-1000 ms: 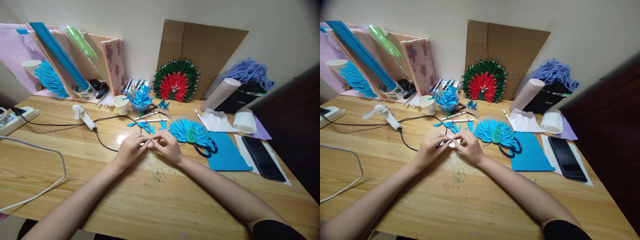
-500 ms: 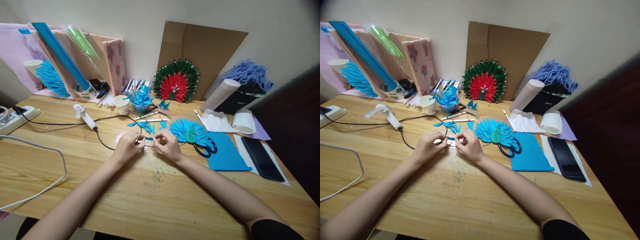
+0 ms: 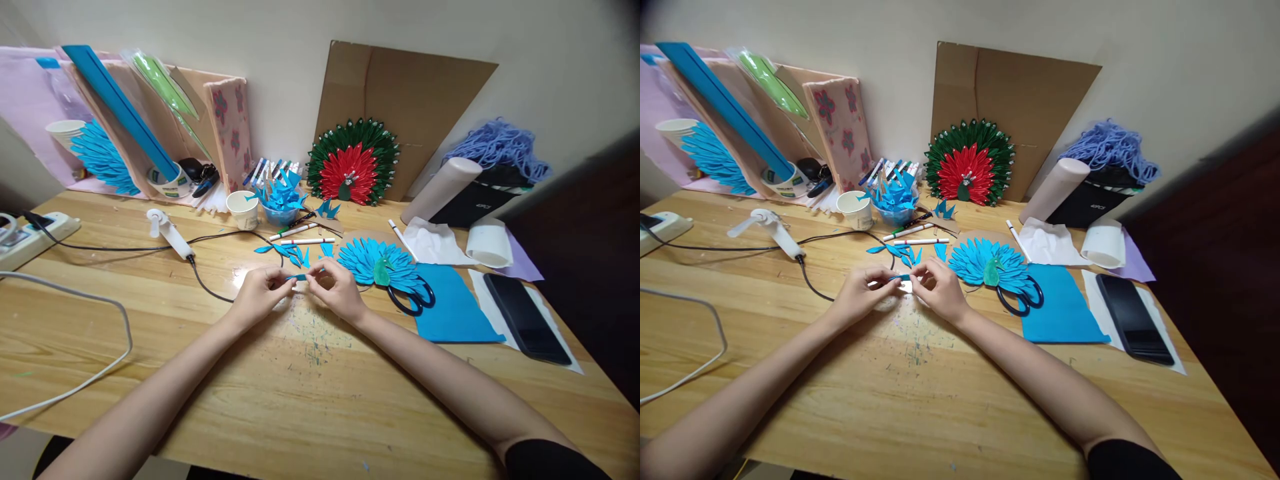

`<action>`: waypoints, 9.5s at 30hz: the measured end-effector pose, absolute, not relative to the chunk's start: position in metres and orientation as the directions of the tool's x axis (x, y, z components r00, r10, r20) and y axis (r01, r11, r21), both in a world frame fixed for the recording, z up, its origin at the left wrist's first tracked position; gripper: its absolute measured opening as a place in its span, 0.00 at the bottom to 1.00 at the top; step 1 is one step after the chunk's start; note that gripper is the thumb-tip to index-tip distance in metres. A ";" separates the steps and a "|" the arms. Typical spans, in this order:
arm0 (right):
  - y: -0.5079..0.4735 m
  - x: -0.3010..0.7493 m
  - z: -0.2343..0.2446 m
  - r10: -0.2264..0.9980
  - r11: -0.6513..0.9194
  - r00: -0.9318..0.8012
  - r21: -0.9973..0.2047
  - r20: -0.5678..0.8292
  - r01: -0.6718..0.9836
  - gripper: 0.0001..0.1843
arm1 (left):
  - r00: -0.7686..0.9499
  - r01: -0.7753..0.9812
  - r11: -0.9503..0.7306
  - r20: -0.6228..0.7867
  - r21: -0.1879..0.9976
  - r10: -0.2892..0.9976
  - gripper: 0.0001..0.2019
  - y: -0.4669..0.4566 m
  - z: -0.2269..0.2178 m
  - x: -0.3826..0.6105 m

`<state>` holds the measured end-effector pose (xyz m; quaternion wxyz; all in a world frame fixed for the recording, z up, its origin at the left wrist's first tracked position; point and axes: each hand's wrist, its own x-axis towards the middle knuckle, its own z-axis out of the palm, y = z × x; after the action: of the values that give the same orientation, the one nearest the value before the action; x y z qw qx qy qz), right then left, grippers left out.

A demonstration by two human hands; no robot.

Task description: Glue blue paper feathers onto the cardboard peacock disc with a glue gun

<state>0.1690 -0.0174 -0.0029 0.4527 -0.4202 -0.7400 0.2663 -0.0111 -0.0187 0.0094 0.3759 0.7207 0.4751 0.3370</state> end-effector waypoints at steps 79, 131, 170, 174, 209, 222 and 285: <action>-0.010 0.166 -0.012 0.928 0.144 -0.362 -0.980 0.087 0.136 0.10 | 0.483 0.483 -0.577 0.348 0.659 0.803 0.13 -0.016 0.014 -0.017; -0.021 0.167 -0.004 0.749 0.658 -0.417 -0.653 0.515 0.376 0.03 | 0.406 0.283 0.054 -0.171 0.958 0.898 0.12 -0.017 0.017 -0.012; -0.020 0.171 -0.005 0.711 0.703 -0.340 -0.607 0.616 0.370 0.04 | 0.281 0.172 0.061 -0.109 0.983 0.953 0.14 -0.021 0.018 -0.007; -0.020 0.170 -0.005 0.782 0.623 -0.299 -0.693 0.547 0.362 0.05 | 0.263 0.143 0.087 -0.123 0.986 0.957 0.14 -0.021 0.017 -0.007; -0.020 0.169 -0.003 0.816 0.571 -0.313 -0.759 0.486 0.311 0.03 | 0.342 0.213 0.055 -0.127 0.975 0.931 0.15 -0.019 0.019 -0.013; -0.019 0.170 -0.005 0.792 0.606 -0.324 -0.726 0.517 0.325 0.05 | 0.308 0.358 -0.118 0.002 0.926 0.951 0.11 -0.019 0.023 -0.013; -0.010 0.168 -0.009 0.935 0.264 -0.314 -0.918 0.168 0.295 0.10 | 0.234 0.162 -0.006 -0.032 0.987 0.972 0.14 -0.017 0.000 -0.008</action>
<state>0.1683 -0.0101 -0.0086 0.3845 -0.4419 -0.6957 0.4157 -0.0083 -0.0170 0.0000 0.5168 0.5916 0.4793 0.3914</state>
